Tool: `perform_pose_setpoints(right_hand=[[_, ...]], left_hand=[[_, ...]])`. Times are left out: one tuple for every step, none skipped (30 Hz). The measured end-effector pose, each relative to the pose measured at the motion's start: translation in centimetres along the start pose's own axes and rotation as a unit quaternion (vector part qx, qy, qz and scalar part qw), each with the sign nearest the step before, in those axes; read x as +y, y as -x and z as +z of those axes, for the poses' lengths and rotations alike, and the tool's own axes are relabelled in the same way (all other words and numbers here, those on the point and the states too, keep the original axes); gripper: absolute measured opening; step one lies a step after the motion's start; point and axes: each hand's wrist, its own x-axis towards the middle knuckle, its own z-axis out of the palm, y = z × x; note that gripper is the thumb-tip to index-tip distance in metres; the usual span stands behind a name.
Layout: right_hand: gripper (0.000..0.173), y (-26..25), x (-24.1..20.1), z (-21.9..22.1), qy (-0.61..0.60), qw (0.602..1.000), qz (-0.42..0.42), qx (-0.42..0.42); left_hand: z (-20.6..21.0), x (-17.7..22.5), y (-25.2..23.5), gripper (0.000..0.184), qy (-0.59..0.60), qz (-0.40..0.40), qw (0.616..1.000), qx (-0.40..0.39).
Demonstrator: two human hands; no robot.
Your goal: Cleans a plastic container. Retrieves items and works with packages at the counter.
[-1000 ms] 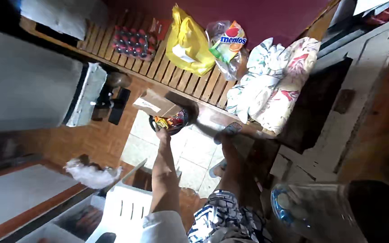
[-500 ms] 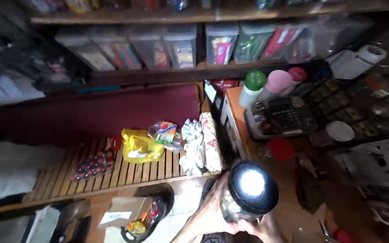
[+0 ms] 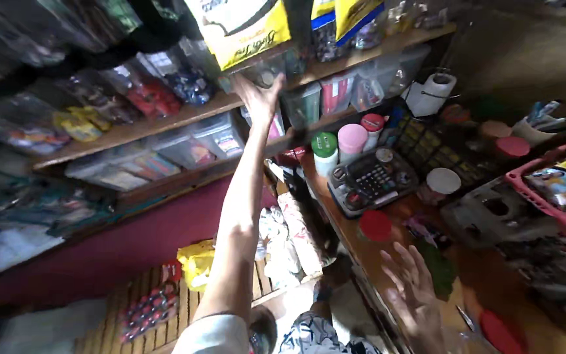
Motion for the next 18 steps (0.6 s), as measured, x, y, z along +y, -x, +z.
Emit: perform_pose_setpoints(right_hand=[[0.090,-0.1,-0.4,-0.2,-0.002,1.000,0.017,0.016],[0.088,-0.2,-0.7,-0.3,-0.007,0.999,0.029,0.033],[0.085,-0.3,-0.9,-0.4,-0.010,0.998,0.036,0.049],[0.082,-0.5,-0.9,-0.6,-0.009,0.997,0.039,0.059],[0.079,-0.6,-0.9,-0.6,-0.006,0.997,0.041,0.065],[0.078,-0.6,-0.8,-0.6,0.001,0.997,0.041,0.071],[0.077,-0.7,-0.7,-0.5,0.004,0.996,0.040,0.076],[0.077,-0.7,-0.6,-0.3,0.006,0.996,0.039,0.080],[0.077,-0.8,-0.5,0.0,0.007,0.996,0.038,0.083],[0.077,-0.8,-0.3,0.4,0.006,0.995,0.038,0.087],[0.077,-0.9,-0.3,0.8,0.005,0.995,0.039,0.091],[0.075,-0.8,-0.2,1.3,0.005,0.995,0.041,0.092],[0.074,-0.7,-0.2,1.8,0.005,0.995,0.042,0.093],[0.072,-0.5,-0.3,2.2,0.006,0.995,0.042,0.091],[0.069,-0.2,-0.4,2.5,0.011,0.995,0.039,0.088],[0.063,0.1,-0.5,2.5,0.015,0.996,0.033,0.085],[0.058,0.5,-0.6,2.3,0.020,0.996,0.027,0.083],[0.055,1.0,-0.8,1.7,0.027,0.995,0.016,0.093]], left_hand=[[0.9,-0.7,-1.0,0.115,-0.026,0.005,1.000,-0.003],[1.5,-1.5,-1.5,0.108,-0.047,0.006,0.999,-0.009],[2.1,-2.2,-1.8,0.103,-0.063,0.005,0.998,-0.009],[2.6,-2.7,-2.0,0.099,-0.076,-0.004,0.997,-0.004],[2.9,-2.8,-2.2,0.096,-0.086,-0.017,0.996,-0.004],[3.2,-2.7,-2.4,0.094,-0.092,-0.027,0.995,-0.004],[3.5,-2.6,-2.5,0.093,-0.096,-0.032,0.995,-0.002],[3.9,-2.6,-2.5,0.092,-0.099,-0.031,0.995,0.003],[4.2,-2.5,-2.6,0.090,-0.107,-0.032,0.994,0.006],[4.4,-2.4,-2.7,0.088,-0.120,-0.036,0.992,0.008],[4.7,-2.4,-2.8,0.088,-0.129,-0.039,0.991,0.011],[4.9,-2.4,-2.8,0.090,-0.136,-0.041,0.990,0.013],[5.1,-2.2,-2.8,0.091,-0.139,-0.042,0.989,0.016],[5.4,-2.0,-2.6,0.092,-0.144,-0.041,0.989,0.018],[5.6,-1.9,-2.3,0.091,-0.145,-0.032,0.989,0.027],[5.7,-1.8,-2.1,0.090,-0.141,-0.014,0.989,0.040],[5.7,-1.7,-2.0,0.089,-0.135,0.016,0.990,0.049],[5.5,-1.1,-1.9,0.088,-0.127,0.047,0.990,0.043]])
